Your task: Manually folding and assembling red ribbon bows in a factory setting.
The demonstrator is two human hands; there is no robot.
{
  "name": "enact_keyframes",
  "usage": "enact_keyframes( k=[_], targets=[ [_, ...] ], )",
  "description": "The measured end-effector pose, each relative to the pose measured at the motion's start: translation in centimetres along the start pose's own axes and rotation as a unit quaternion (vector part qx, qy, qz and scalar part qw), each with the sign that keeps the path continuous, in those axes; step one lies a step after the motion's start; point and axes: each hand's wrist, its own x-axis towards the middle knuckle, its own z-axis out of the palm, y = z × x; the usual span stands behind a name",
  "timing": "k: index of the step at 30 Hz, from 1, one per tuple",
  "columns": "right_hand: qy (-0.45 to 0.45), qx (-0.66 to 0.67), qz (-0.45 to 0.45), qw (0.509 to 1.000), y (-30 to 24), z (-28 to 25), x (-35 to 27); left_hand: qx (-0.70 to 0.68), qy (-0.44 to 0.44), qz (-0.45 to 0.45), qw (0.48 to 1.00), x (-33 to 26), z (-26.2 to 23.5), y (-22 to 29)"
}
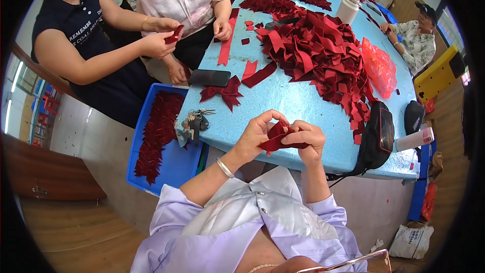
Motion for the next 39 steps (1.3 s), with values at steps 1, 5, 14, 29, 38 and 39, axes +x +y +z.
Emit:
enact_keyframes(
  k=[1,5,14,29,38,39],
  targets=[
    [-0.002,0.002,0.000,1.000,0.0,0.0,0.0,0.000,0.002,0.001,1.000,0.1,-0.1,-0.1],
    [0.001,-0.022,0.035,0.999,-0.5,-0.1,0.3,0.018,-0.011,0.003,1.000,0.4,-0.3,-0.2],
    [-0.124,-0.077,-0.032,0.989,-0.4,-2.0,-0.3,0.084,-0.012,-0.026,0.996,0.6,0.1,-0.8],
    [-0.182,-0.213,-0.096,0.955,-0.9,-1.8,-0.7,0.139,-0.039,-0.096,0.985,0.7,0.7,-0.2],
    [-0.068,-0.285,-0.103,0.951,-0.2,-1.1,-1.3,0.197,0.128,-0.002,0.972,0.5,3.2,-1.7],
    [-0.074,-0.292,-0.109,0.947,-0.4,-1.0,-1.1,0.174,0.107,-0.027,0.979,0.6,2.9,-1.2]
  ],
)
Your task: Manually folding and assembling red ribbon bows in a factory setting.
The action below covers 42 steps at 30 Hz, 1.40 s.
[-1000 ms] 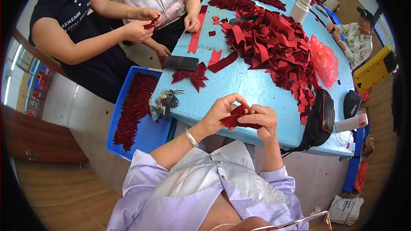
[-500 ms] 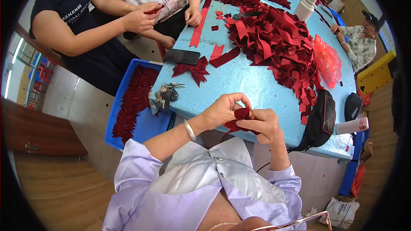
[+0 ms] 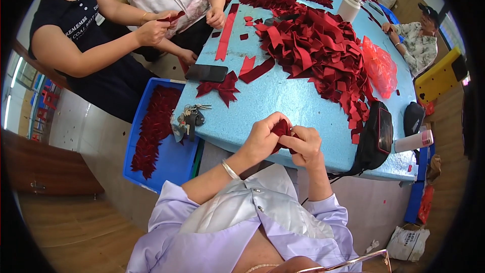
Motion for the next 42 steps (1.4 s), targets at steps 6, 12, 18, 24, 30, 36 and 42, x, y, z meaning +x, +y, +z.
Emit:
enact_keyframes(
  k=[6,12,18,24,30,36,42],
  targets=[
    [-0.105,-0.059,-0.042,0.992,-0.6,0.1,0.4,-0.038,-0.082,-0.089,0.992,0.1,-2.0,-1.8],
    [0.148,0.115,0.131,0.974,0.5,3.0,-1.1,-0.069,0.108,0.107,0.986,0.1,1.7,-2.2],
    [0.324,0.387,0.334,0.796,-1.4,5.2,-0.7,-0.132,0.202,0.201,0.949,1.4,2.6,-2.3],
    [0.347,0.412,0.375,0.754,-1.5,5.5,-0.1,-0.187,0.177,0.130,0.958,1.1,1.7,-2.4],
    [0.360,0.391,0.395,0.750,-1.1,6.0,-0.9,-0.205,0.199,0.130,0.949,1.6,1.7,-2.9],
    [0.303,0.115,0.325,0.888,0.6,5.4,-1.6,-0.233,0.171,0.085,0.954,2.6,2.1,-2.7],
    [0.359,0.194,0.374,0.833,0.5,4.4,-1.5,-0.251,0.199,0.091,0.943,4.3,2.9,-3.6]
  ],
)
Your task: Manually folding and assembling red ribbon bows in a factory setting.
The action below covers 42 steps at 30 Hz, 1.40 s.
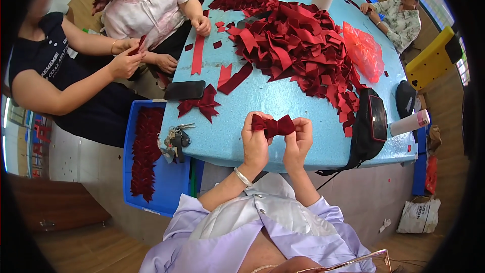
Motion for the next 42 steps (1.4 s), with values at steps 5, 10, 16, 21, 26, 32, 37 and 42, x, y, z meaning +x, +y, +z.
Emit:
enact_keyframes(
  k=[5,10,16,21,26,32,37,42],
  targets=[
    [-0.037,0.100,0.194,0.975,-0.8,-0.8,0.9,0.064,-0.019,0.050,0.997,0.1,0.7,-0.6],
    [-0.029,0.113,0.156,0.981,-1.9,-0.1,1.1,0.095,-0.021,0.127,0.987,0.2,1.2,-1.1],
    [-0.005,0.109,0.146,0.983,-1.6,-0.3,1.2,0.133,-0.037,0.182,0.974,0.3,1.2,-1.4],
    [-0.008,0.183,0.203,0.962,-1.5,-0.1,0.4,0.143,-0.037,0.228,0.962,1.0,1.0,-1.0],
    [-0.011,0.086,0.090,0.992,-1.3,1.3,-0.1,0.116,-0.024,0.192,0.974,0.9,-0.3,-0.1],
    [-0.040,0.066,0.028,0.997,-0.9,3.0,0.7,0.126,-0.017,0.209,0.970,0.8,-1.9,0.5],
    [-0.128,0.012,0.018,0.991,-0.3,3.5,1.3,0.138,-0.016,0.234,0.962,0.9,-2.2,1.0],
    [-0.130,-0.023,-0.077,0.988,-0.1,3.7,2.0,0.097,-0.020,0.188,0.977,0.7,-2.0,1.3]
  ],
)
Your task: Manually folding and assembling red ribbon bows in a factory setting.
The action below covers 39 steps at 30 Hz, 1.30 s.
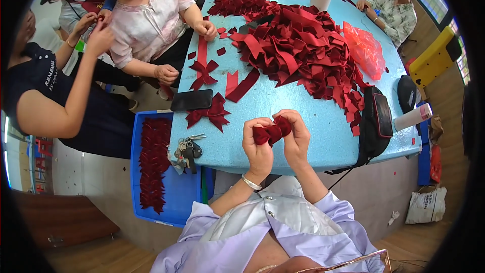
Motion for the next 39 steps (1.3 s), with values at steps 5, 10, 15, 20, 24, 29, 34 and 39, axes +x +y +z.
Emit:
enact_keyframes(
  k=[5,10,15,20,24,29,34,39],
  targets=[
    [-0.001,-0.008,0.002,1.000,0.2,0.2,0.0,-0.004,-0.013,-0.003,1.000,0.3,0.2,0.1],
    [-0.071,-0.080,-0.035,0.994,0.1,0.0,1.2,-0.002,0.012,0.021,1.000,0.6,-0.3,0.7],
    [-0.041,-0.012,-0.029,0.999,1.2,-1.0,0.9,0.064,-0.037,0.044,0.996,0.1,0.7,-0.5],
    [-0.071,-0.009,-0.022,0.997,0.0,-0.3,1.0,0.085,-0.056,0.068,0.992,0.4,-0.1,0.5],
    [-0.062,-0.058,-0.009,0.996,0.0,-0.6,0.3,0.107,-0.053,0.101,0.988,0.6,-0.1,0.7],
    [-0.008,-0.037,-0.007,0.999,0.3,-0.1,0.1,0.167,-0.057,0.163,0.971,1.3,-0.1,1.1],
    [0.024,-0.031,-0.005,0.999,0.4,0.2,-0.3,0.181,-0.054,0.173,0.967,1.3,-0.5,1.7],
    [0.037,-0.014,0.020,0.999,0.4,-0.2,-0.8,0.173,-0.059,0.177,0.967,0.9,-0.3,1.7]
  ],
)
